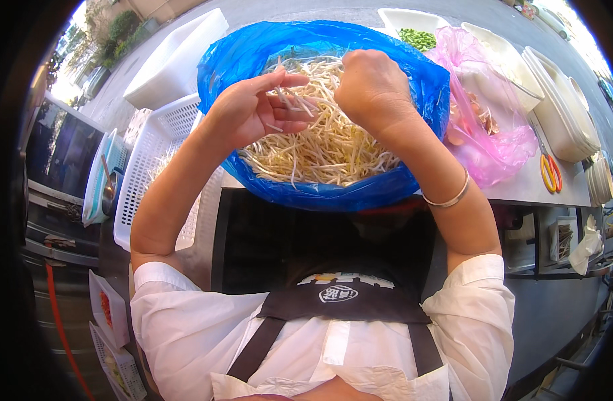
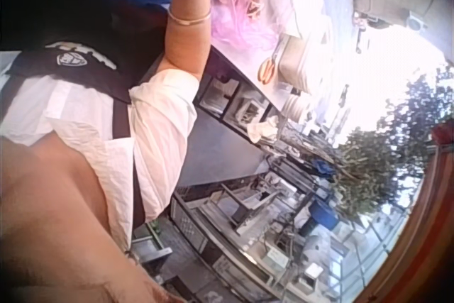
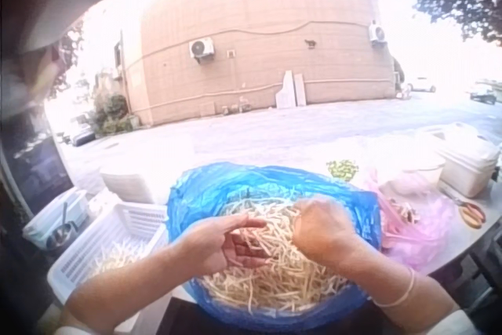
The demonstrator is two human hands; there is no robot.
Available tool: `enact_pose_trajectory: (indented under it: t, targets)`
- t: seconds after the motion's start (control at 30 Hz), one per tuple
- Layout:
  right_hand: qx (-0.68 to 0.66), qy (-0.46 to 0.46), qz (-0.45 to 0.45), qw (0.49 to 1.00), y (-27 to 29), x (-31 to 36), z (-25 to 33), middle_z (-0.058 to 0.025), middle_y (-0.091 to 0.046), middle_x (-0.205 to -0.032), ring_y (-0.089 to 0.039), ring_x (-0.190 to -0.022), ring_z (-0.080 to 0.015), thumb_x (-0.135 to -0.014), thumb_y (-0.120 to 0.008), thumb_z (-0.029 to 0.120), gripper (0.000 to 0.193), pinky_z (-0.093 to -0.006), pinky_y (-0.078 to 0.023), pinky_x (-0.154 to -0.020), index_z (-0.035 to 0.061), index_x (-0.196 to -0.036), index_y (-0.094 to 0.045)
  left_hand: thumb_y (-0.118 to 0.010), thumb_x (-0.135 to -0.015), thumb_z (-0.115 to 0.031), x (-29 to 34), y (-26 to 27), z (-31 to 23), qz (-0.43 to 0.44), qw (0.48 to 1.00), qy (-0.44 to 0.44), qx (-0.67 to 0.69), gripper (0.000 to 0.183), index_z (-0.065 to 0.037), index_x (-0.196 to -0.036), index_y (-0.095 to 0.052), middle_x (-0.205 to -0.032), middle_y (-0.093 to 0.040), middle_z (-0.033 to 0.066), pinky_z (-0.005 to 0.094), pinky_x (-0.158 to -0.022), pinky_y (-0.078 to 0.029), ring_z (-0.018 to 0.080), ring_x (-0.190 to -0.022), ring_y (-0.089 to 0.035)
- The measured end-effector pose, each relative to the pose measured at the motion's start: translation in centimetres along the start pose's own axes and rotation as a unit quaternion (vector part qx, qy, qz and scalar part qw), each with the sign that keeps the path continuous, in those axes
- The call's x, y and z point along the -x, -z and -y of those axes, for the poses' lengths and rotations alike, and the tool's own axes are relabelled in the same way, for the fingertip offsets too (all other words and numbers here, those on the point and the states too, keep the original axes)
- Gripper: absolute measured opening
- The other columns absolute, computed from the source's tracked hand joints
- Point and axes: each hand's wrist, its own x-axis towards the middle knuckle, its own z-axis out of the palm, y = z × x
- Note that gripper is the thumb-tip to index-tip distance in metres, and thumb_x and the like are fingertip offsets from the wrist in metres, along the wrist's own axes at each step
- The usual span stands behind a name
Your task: The person repeatedly picks up handfuls of bean sprouts from a blue bag, separates them by hand, and places them into a white basket. The process continues throughout the clip with no other tools used.
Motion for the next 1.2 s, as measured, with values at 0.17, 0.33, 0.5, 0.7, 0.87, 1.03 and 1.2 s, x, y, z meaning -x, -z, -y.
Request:
enact_pose_trajectory:
  t: [0.17, 0.33, 0.5, 0.7, 0.87, 1.03, 1.2]
  targets:
    - [-0.267, 0.031, 0.050, 0.962, 1.4, 1.0, 1.2, -0.0202, -0.067, -0.076, -0.066, -0.071, -0.0288, -0.072, -0.057, 0.006, 0.025, -0.0365, -0.052, -0.065, -0.0014, -0.092, -0.070, -0.042, -0.099, -0.031, -0.2, 0.3, 0.2, 0.005, 1.000, -0.006, 0.006, 0.045, 0.002, -0.129, -0.046, -0.103, -0.057, 0.0213, 0.0444, -0.089, -0.051, 0.0354, -0.101, -0.062]
    - [-0.398, 0.038, 0.081, 0.913, 0.5, 1.1, 2.1, -0.0132, -0.064, -0.062, -0.058, -0.056, -0.0113, -0.070, -0.063, 0.014, 0.019, -0.0266, -0.045, -0.052, -0.0011, -0.078, -0.072, -0.041, -0.099, -0.033, -0.2, 0.3, 0.5, 0.017, 1.000, -0.019, 0.002, 0.044, 0.001, -0.127, -0.047, -0.109, -0.051, 0.0211, 0.0401, -0.085, -0.051, 0.0294, -0.096, -0.059]
    - [-0.422, 0.021, 0.110, 0.900, -2.1, 0.7, 2.8, -0.0101, -0.064, -0.061, -0.058, -0.056, -0.0142, -0.071, -0.061, 0.014, 0.019, -0.0280, -0.046, -0.055, -0.0008, -0.076, -0.072, -0.042, -0.099, -0.033, -0.2, 0.6, 0.6, 0.033, 0.999, -0.030, 0.002, 0.044, 0.000, -0.128, -0.047, -0.108, -0.053, 0.0197, 0.0402, -0.085, -0.051, 0.0272, -0.094, -0.060]
    - [-0.487, -0.014, 0.134, 0.863, -0.9, 0.0, 1.2, -0.0058, -0.068, -0.079, -0.059, -0.073, -0.0070, -0.081, -0.065, 0.008, 0.014, -0.0203, -0.047, -0.067, -0.0033, -0.088, -0.070, -0.045, -0.098, -0.032, -0.4, 1.0, 0.6, 0.029, 0.998, -0.050, -0.010, 0.047, -0.002, -0.134, -0.042, -0.105, -0.057, 0.0183, 0.0423, -0.090, -0.051, 0.0278, -0.097, -0.062]
    - [-0.504, 0.019, 0.185, 0.844, -1.4, 0.1, 1.6, -0.0068, -0.068, -0.082, -0.060, -0.075, -0.0087, -0.081, -0.064, 0.008, 0.017, -0.0224, -0.048, -0.069, -0.0040, -0.091, -0.070, -0.044, -0.099, -0.033, -0.4, 0.5, 0.9, 0.036, 0.998, -0.051, -0.003, 0.044, -0.002, -0.131, -0.045, -0.103, -0.057, 0.0167, 0.0405, -0.088, -0.051, 0.0271, -0.096, -0.061]
    - [-0.483, -0.002, 0.125, 0.867, -1.4, 0.3, 1.7, -0.0059, -0.063, -0.067, -0.054, -0.062, -0.0082, -0.077, -0.061, 0.014, 0.019, -0.0247, -0.045, -0.057, -0.0042, -0.075, -0.067, -0.045, -0.099, -0.031, -0.3, 0.6, 0.9, 0.042, 0.997, -0.057, 0.014, 0.042, -0.001, -0.129, -0.046, -0.105, -0.057, 0.0179, 0.0392, -0.090, -0.050, 0.0259, -0.100, -0.061]
    - [-0.412, -0.059, 0.142, 0.898, -0.3, 0.1, 1.3, -0.0074, -0.060, -0.061, -0.053, -0.057, -0.0107, -0.077, -0.059, 0.018, 0.024, -0.0262, -0.044, -0.051, -0.0048, -0.068, -0.063, -0.045, -0.099, -0.029, -0.6, 0.4, 1.4, 0.034, 0.997, -0.070, -0.003, 0.041, 0.001, -0.128, -0.047, -0.104, -0.058, 0.0176, 0.0381, -0.090, -0.050, 0.0248, -0.098, -0.061]
